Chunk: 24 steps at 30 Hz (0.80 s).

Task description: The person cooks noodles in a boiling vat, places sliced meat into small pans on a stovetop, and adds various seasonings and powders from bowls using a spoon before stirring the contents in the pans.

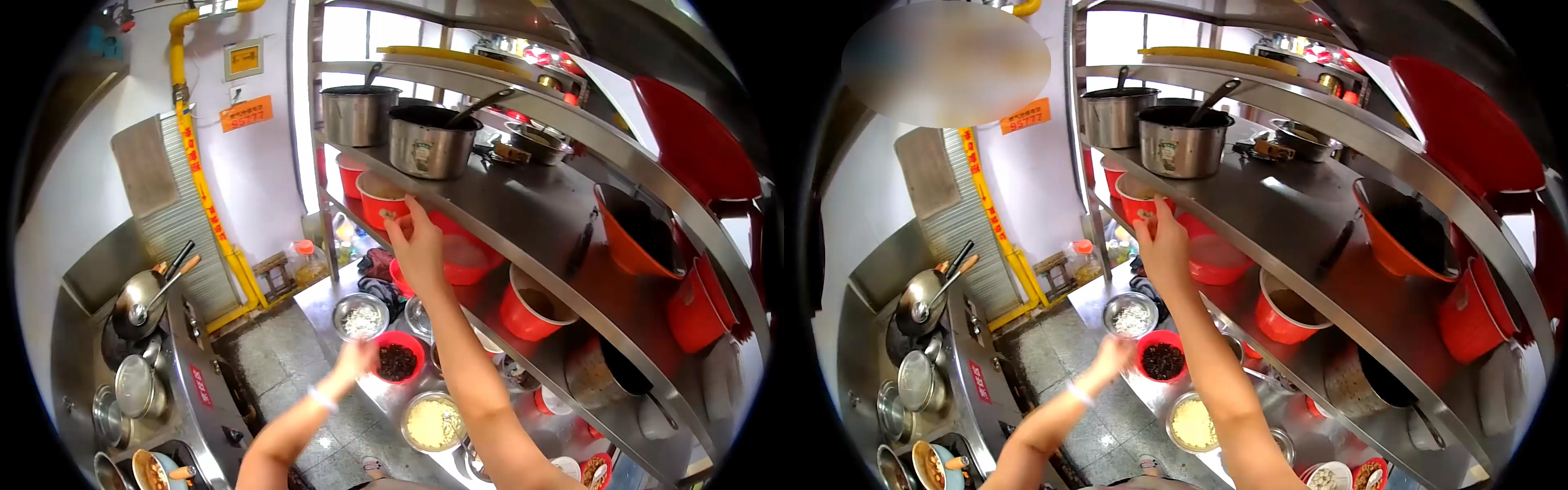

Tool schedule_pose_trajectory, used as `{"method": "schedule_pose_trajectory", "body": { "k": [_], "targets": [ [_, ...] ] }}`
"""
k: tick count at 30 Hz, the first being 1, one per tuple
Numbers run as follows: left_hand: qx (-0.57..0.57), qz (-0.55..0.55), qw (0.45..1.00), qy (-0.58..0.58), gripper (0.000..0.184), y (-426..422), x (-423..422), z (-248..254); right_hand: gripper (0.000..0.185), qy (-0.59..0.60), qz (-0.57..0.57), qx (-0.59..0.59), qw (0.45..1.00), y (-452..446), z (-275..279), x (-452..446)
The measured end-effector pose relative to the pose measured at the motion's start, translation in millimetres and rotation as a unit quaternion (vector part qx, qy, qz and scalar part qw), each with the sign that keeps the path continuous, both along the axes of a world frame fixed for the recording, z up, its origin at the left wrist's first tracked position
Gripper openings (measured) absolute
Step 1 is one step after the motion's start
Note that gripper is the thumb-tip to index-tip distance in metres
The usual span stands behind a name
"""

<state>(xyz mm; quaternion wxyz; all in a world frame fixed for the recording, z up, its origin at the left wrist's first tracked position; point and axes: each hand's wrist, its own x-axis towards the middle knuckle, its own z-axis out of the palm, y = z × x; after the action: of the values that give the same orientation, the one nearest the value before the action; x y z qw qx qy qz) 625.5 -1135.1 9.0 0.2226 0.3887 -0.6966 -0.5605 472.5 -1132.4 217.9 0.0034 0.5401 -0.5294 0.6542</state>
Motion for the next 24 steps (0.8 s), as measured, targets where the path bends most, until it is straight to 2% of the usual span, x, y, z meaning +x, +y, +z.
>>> {"method": "schedule_pose_trajectory", "body": {
  "k": [1, 2, 3, 4, 5, 6, 7, 9, 11, 13, 14, 16, 21, 24],
  "targets": [
    [-0.065, 0.086, 0.974, 0.2, 0.017, -39, -13, 16, 0.036, 0.006, -0.029, 0.013, 0.999, -15, 1, 2],
    [0.017, 0.155, 0.967, 0.201, 0.028, -56, -19, 78, 0.037, 0.013, -0.06, 0.024, 0.998, -26, 2, 3],
    [0.009, 0.173, 0.95, 0.259, 0.034, -82, -27, 112, 0.037, 0.013, -0.055, 0.021, 0.998, -33, 4, 4],
    [0.041, 0.166, 0.948, 0.267, 0.041, -106, -36, 144, 0.035, 0.009, -0.067, 0.01, 0.998, -40, 6, 5],
    [0.055, 0.163, 0.939, 0.299, 0.048, -117, -47, 169, 0.034, 0.006, -0.08, 0.0, 0.997, -46, 6, 5],
    [0.045, 0.147, 0.946, 0.287, 0.052, -128, -57, 188, 0.026, 0.034, -0.113, -0.05, 0.992, -59, 0, 0],
    [0.035, 0.161, 0.953, 0.252, 0.053, -138, -68, 200, 0.026, 0.035, -0.109, -0.052, 0.992, -63, -1, -2],
    [0.076, 0.136, 0.968, 0.198, 0.045, -157, -86, 209, 0.02, 0.037, -0.135, -0.01, 0.99, -61, -2, -6],
    [0.076, 0.117, 0.971, 0.195, 0.04, -162, -95, 209, 0.018, 0.071, -0.165, -0.007, 0.984, -50, -4, -6],
    [0.078, 0.096, 0.973, 0.193, 0.035, -164, -97, 212, 0.018, 0.113, -0.191, -0.08, 0.972, -43, -6, -9],
    [0.075, 0.1, 0.975, 0.184, 0.033, -166, -97, 214, 0.018, 0.113, -0.19, -0.079, 0.972, -41, -7, -12],
    [0.079, 0.097, 0.975, 0.186, 0.033, -156, -90, 223, 0.018, 0.204, -0.223, -0.112, 0.947, -33, -10, -14],
    [0.058, 0.082, 0.977, 0.186, 0.034, -143, -42, 225, 0.016, 0.149, -0.12, -0.054, 0.98, 2, 7, 5],
    [0.045, 0.117, 0.975, 0.184, 0.033, -113, 16, 230, 0.015, 0.1, -0.037, -0.027, 0.994, 24, 14, 33]
  ]
}}
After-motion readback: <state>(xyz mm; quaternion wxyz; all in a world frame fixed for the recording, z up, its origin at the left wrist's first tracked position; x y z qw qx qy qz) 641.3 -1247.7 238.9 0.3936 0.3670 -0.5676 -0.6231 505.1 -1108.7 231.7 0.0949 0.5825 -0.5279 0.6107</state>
